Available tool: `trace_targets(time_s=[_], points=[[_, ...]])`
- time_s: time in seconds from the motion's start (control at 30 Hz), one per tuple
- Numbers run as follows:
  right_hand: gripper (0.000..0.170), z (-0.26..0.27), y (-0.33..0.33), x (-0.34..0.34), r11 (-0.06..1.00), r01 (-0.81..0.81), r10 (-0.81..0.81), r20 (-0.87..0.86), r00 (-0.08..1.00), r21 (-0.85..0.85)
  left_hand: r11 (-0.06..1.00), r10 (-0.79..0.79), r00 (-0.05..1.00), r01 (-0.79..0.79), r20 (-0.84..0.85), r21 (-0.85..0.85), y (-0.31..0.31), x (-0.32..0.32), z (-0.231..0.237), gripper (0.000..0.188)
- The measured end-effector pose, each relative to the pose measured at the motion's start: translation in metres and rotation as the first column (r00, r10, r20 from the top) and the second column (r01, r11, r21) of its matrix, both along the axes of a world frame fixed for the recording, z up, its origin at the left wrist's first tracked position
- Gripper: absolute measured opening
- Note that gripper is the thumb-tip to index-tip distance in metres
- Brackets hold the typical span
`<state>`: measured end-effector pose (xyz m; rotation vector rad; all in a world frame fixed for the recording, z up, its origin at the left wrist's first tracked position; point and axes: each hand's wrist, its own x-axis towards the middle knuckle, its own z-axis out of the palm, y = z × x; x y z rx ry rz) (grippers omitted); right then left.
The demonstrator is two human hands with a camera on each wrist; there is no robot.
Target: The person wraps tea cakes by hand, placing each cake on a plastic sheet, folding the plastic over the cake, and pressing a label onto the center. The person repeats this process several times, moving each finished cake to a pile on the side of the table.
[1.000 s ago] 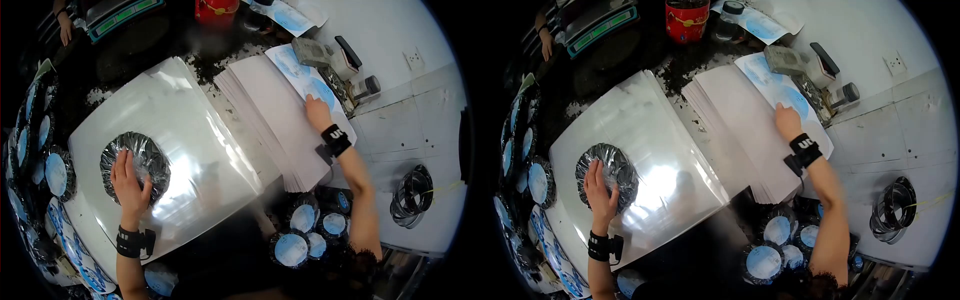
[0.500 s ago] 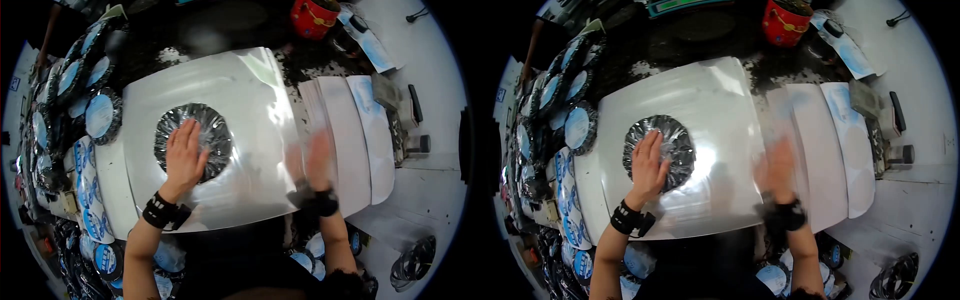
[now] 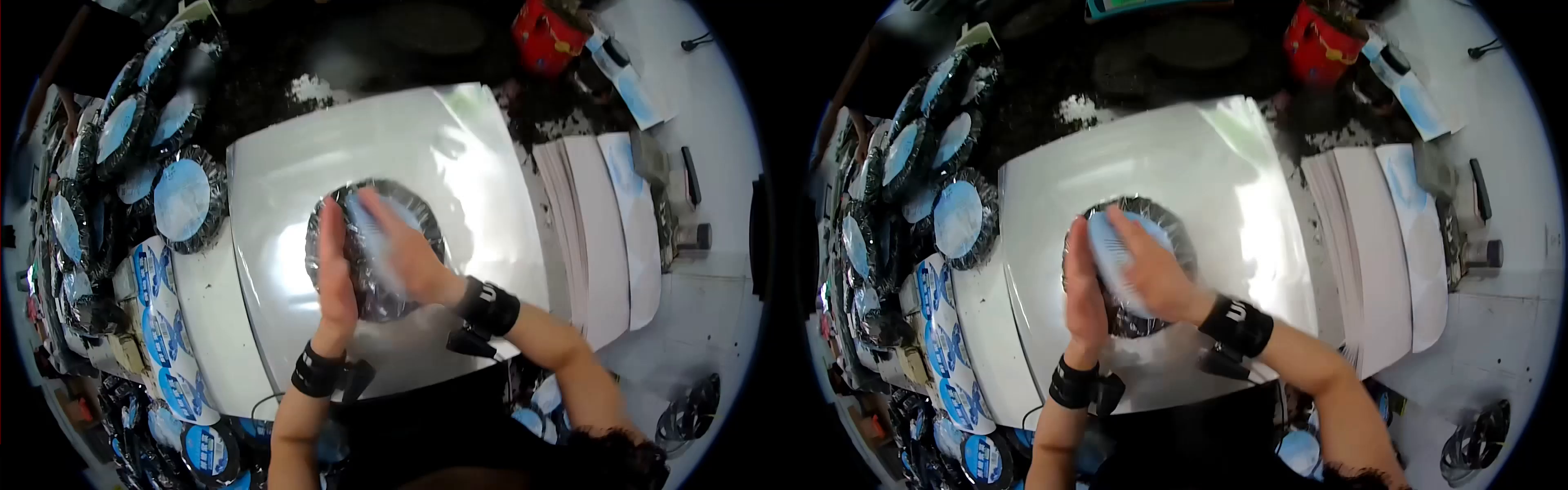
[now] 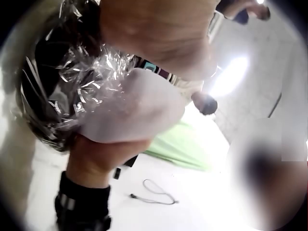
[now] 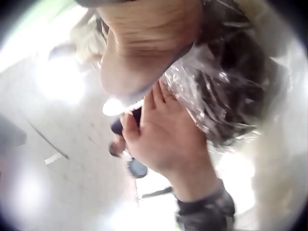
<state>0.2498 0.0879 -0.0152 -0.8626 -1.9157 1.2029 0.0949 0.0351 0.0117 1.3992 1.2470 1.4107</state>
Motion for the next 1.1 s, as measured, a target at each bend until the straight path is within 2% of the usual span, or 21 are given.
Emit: trace_targets(time_s=[0.03, 0.07, 0.1, 0.13, 0.17, 0.23, 0.3, 0.33, 0.37, 0.43, 0.47, 0.53, 0.63, 0.73, 0.83, 0.87, 0.9, 0.93, 1.0, 1.03, 1.1], points=[[0.076, 0.01, -0.011, -0.007, 0.987, -0.055, 0.026, 0.183, 0.983, 0.154, 0.999, 0.041, 0.92, -0.036, 0.39, -0.018, -0.008, -0.005, 0.001, 0.076], [0.075, 0.024, -0.016, -0.013, 0.943, -0.139, 0.021, 0.361, 0.932, 0.304, 0.987, 0.158, 0.923, -0.145, 0.35, -0.062, -0.014, -0.011, 0.008, 0.075], [0.075, 0.033, -0.017, -0.018, 0.869, -0.246, -0.02, 0.526, 0.85, 0.43, 0.969, 0.241, 0.933, -0.248, 0.267, -0.009, -0.019, -0.017, 0.008, 0.067], [0.079, 0.033, -0.019, -0.021, 0.879, -0.233, -0.037, 0.548, 0.835, 0.415, 0.957, 0.278, 0.956, -0.284, -0.095, -0.056, -0.024, -0.033, 0.021, 0.062], [0.081, 0.035, -0.023, -0.022, 0.885, -0.237, -0.04, 0.572, 0.819, 0.402, 0.939, 0.26, 0.856, -0.333, -0.446, -0.091, -0.031, -0.052, 0.034, 0.058], [0.084, 0.046, -0.02, -0.021, 0.877, -0.254, -0.054, 0.611, 0.79, 0.407, 0.872, 0.136, 0.886, -0.32, -0.444, -0.372, -0.034, -0.059, 0.018, 0.047], [0.082, 0.048, -0.007, -0.002, 0.953, -0.154, 0.065, 0.32, 0.945, 0.259, 0.851, 0.076, 0.958, -0.207, -0.276, -0.483, -0.017, -0.059, 0.015, 0.045], [0.076, 0.037, 0.008, 0.017, 0.997, -0.018, 0.011, -0.084, 0.996, -0.079, 0.797, 0.096, 0.992, -0.122, -0.075, -0.591, -0.02, -0.067, 0.014, 0.042], [0.071, 0.039, 0.03, 0.038, 0.969, 0.229, -0.231, 0.011, 0.973, 0.092, 0.742, 0.137, 0.982, -0.015, 0.129, -0.671, -0.022, -0.079, 0.011, 0.039], [0.076, 0.055, 0.105, 0.054, 0.737, 0.397, -0.556, 0.155, 0.817, 0.548, 0.722, 0.137, 0.979, 0.006, 0.151, -0.692, -0.032, -0.096, 0.026, 0.034], [0.082, 0.061, 0.152, 0.06, 0.577, 0.275, -0.632, 0.207, 0.747, 0.769, 0.702, 0.136, 0.98, 0.01, 0.148, -0.712, -0.036, -0.102, 0.036, 0.032], [0.094, 0.04, 0.24, 0.059, 0.424, 0.015, -0.797, 0.366, 0.481, 0.905, 0.723, 0.208, 0.961, -0.026, 0.182, -0.69, -0.036, -0.1, 0.045, 0.031], [0.093, 0.001, 0.302, 0.077, 0.556, 0.052, -0.69, 0.426, 0.585, 0.83, 0.761, 0.336, 0.929, -0.172, 0.154, -0.625, -0.047, -0.131, 0.041, 0.043], [0.08, 0.005, 0.304, 0.095, 0.377, 0.08, -0.726, 0.241, 0.644, 0.923, 0.797, 0.497, 0.864, -0.419, 0.079, -0.435, -0.04, -0.182, 0.062, 0.048], [0.078, 0.05, 0.238, 0.086, 0.346, 0.062, -0.664, 0.198, 0.721, 0.936, 0.797, 0.584, 0.77, -0.604, -0.256, 0.002, -0.009, -0.304, 0.128, 0.04], [0.071, 0.054, 0.208, 0.083, 0.332, 0.045, -0.622, 0.183, 0.761, 0.942, 0.774, 0.631, 0.758, -0.631, -0.166, 0.057, -0.002, -0.326, 0.149, 0.038], [0.064, 0.052, 0.172, 0.078, 0.354, 0.033, -0.582, 0.192, 0.79, 0.935, 0.773, 0.609, 0.7, -0.628, 0.372, -0.084, 0.002, -0.316, 0.169, 0.041], [0.059, 0.073, 0.144, 0.071, 0.411, 0.126, -0.57, 0.146, 0.809, 0.903, 0.8, 0.593, 0.754, -0.592, 0.282, -0.098, -0.001, -0.304, 0.169, 0.042], [0.055, 0.053, 0.084, 0.055, 0.548, 0.014, -0.43, 0.268, 0.862, 0.836, 0.858, 0.508, 0.855, -0.492, 0.105, -0.151, -0.021, -0.25, 0.153, 0.047], [0.058, 0.044, 0.053, 0.051, 0.648, -0.092, -0.323, 0.382, 0.866, 0.756, 0.872, 0.411, 0.908, -0.416, -0.074, -0.259, -0.037, -0.214, 0.125, 0.042], [0.071, 0.053, 0.009, 0.056, 0.779, -0.375, -0.042, 0.638, 0.769, 0.503, 0.883, 0.114, 0.992, -0.126, -0.053, -0.453, -0.053, -0.157, 0.083, 0.039]])
